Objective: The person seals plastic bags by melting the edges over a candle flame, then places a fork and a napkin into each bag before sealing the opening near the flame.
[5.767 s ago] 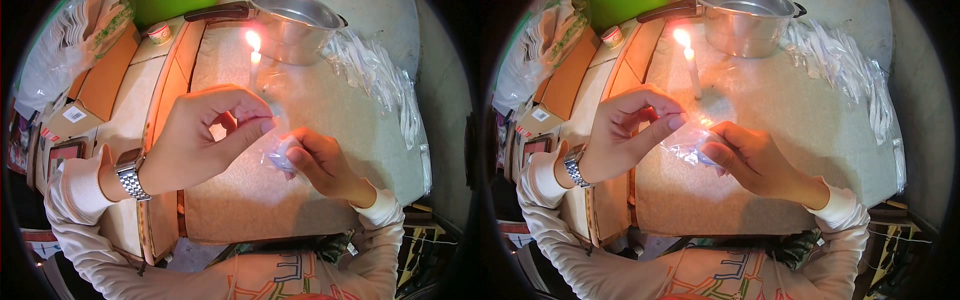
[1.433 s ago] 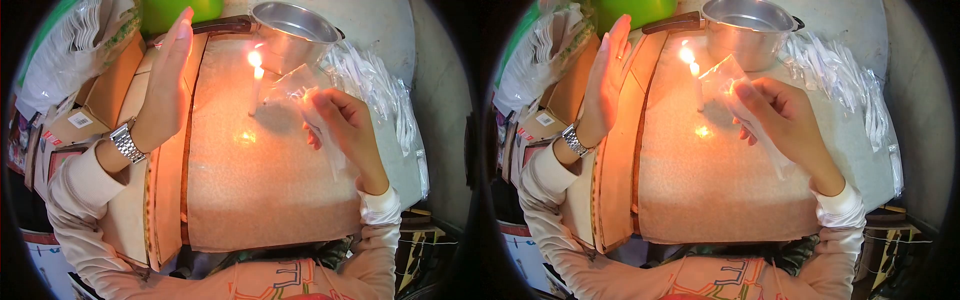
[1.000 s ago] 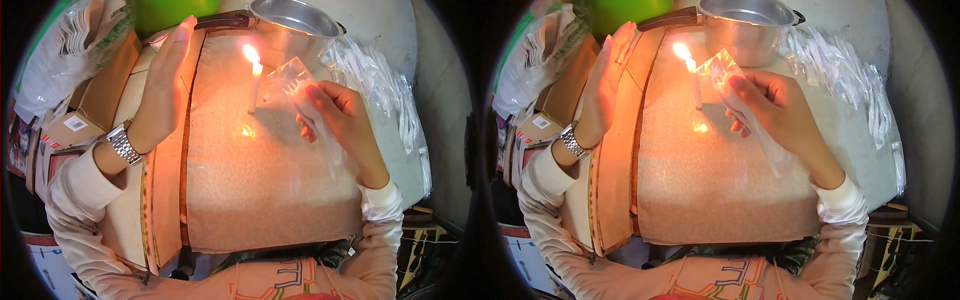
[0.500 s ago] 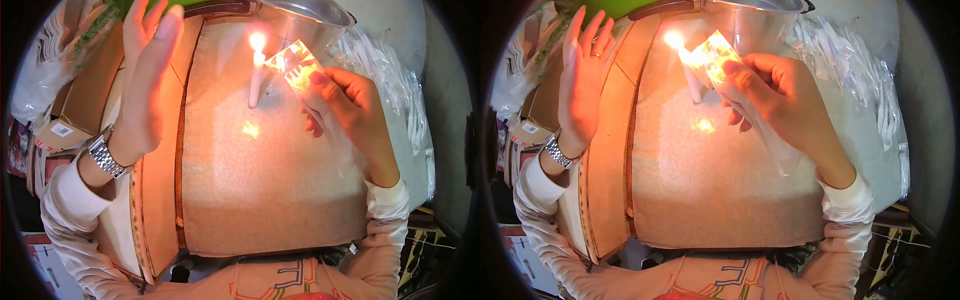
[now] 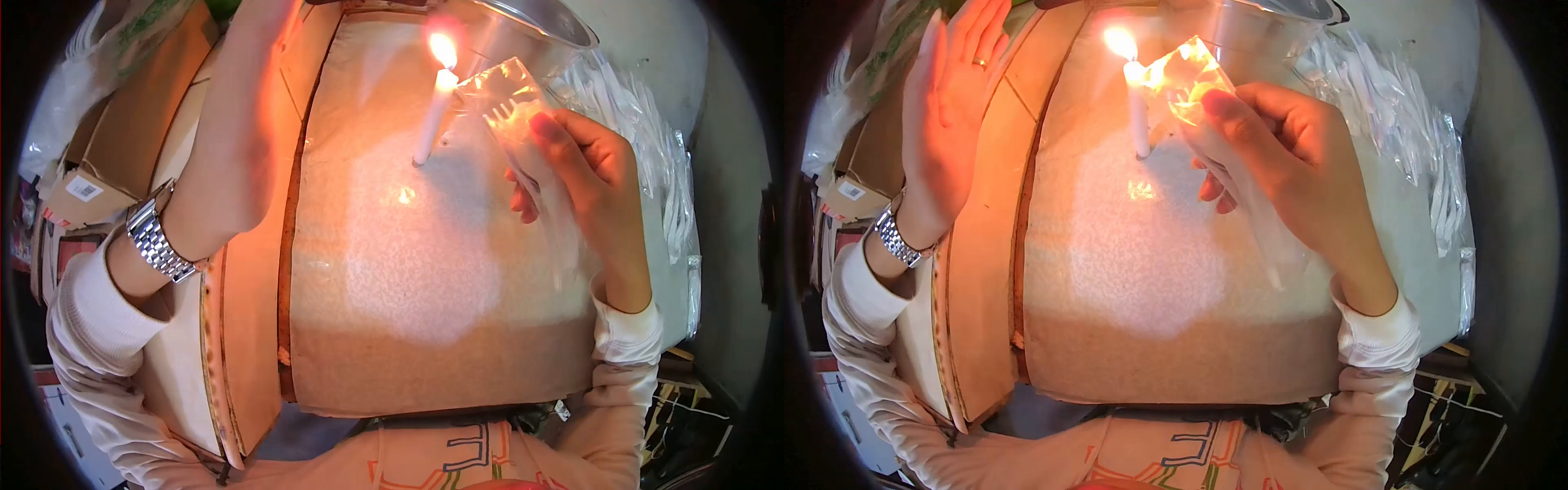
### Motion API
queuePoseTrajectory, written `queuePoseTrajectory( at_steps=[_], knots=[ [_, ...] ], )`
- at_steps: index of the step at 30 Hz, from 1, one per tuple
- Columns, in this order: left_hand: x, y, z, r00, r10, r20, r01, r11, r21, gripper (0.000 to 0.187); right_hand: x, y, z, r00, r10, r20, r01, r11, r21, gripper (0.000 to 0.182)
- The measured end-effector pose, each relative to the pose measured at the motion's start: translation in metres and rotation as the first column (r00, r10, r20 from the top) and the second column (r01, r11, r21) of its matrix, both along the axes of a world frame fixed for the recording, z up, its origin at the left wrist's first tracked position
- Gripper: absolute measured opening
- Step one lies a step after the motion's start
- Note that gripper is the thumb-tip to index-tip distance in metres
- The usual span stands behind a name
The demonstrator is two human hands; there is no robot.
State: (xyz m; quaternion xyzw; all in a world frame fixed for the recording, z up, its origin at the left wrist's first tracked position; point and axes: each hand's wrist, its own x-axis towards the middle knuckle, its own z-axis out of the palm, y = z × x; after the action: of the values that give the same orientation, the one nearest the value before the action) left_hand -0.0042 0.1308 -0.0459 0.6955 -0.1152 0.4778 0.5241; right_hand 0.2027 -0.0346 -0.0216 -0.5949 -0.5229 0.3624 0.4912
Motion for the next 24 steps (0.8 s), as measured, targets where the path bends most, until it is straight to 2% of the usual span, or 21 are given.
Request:
queuePoseTrajectory(
  at_steps=[4,6,7,8,9,10,12,13,15,16,18,21,24],
  knots=[
    [0.004,-0.004,-0.008,0.995,0.099,-0.012,-0.097,0.992,0.086,0.053,-0.002,0.0,-0.001,1.0,0.007,-0.003,-0.007,1.0,0.012,0.037],
    [-0.007,-0.032,0.015,0.87,0.431,-0.239,-0.421,0.902,0.094,0.054,-0.002,0.0,-0.002,1.0,0.001,0.002,-0.001,0.999,0.033,0.037],
    [-0.01,-0.035,0.024,0.872,0.39,-0.295,-0.386,0.919,0.074,0.055,-0.003,0.0,-0.002,1.0,-0.007,0.004,0.007,0.999,0.046,0.037],
    [-0.011,-0.023,0.019,0.939,0.253,-0.232,-0.244,0.967,0.067,0.055,-0.003,0.0,-0.003,1.0,-0.016,0.006,0.015,0.998,0.059,0.037],
    [-0.011,-0.012,0.015,0.979,0.096,-0.179,-0.086,0.994,0.064,0.055,-0.003,0.001,-0.003,1.0,-0.016,0.007,0.015,0.998,0.056,0.036],
    [-0.003,0.029,-0.007,0.984,-0.179,-0.015,0.18,0.976,0.125,0.056,-0.002,0.001,-0.003,1.0,-0.016,0.007,0.015,0.998,0.055,0.036],
    [-0.002,0.029,-0.007,0.984,-0.177,-0.014,0.178,0.977,0.119,0.055,-0.001,0.001,-0.003,1.0,-0.019,0.006,0.018,0.998,0.055,0.036],
    [-0.01,-0.013,0.016,0.979,0.1,-0.179,-0.092,0.994,0.052,0.053,-0.002,0.001,-0.003,1.0,-0.021,0.005,0.021,0.998,0.056,0.036],
    [-0.016,-0.023,0.019,0.872,0.418,-0.254,-0.362,0.901,0.239,0.05,-0.002,0.001,-0.003,1.0,-0.026,-0.002,0.026,0.998,0.057,0.035],
    [-0.02,0.002,0.0,0.875,0.461,-0.145,-0.363,0.824,0.434,0.049,-0.002,0.001,-0.002,1.0,-0.029,-0.006,0.029,0.998,0.057,0.035],
    [-0.022,0.014,-0.007,0.868,0.495,-0.032,-0.368,0.686,0.628,0.048,-0.001,0.002,-0.002,1.0,-0.029,-0.009,0.029,0.998,0.058,0.035],
    [-0.023,0.009,-0.001,0.843,0.536,-0.046,-0.371,0.641,0.672,0.048,0.0,0.002,-0.002,1.0,-0.02,-0.011,0.021,0.998,0.059,0.035],
    [-0.027,0.015,-0.003,0.839,0.54,-0.075,-0.358,0.649,0.671,0.048,0.001,0.002,-0.004,1.0,-0.013,-0.017,0.014,0.998,0.06,0.035]
  ],
)
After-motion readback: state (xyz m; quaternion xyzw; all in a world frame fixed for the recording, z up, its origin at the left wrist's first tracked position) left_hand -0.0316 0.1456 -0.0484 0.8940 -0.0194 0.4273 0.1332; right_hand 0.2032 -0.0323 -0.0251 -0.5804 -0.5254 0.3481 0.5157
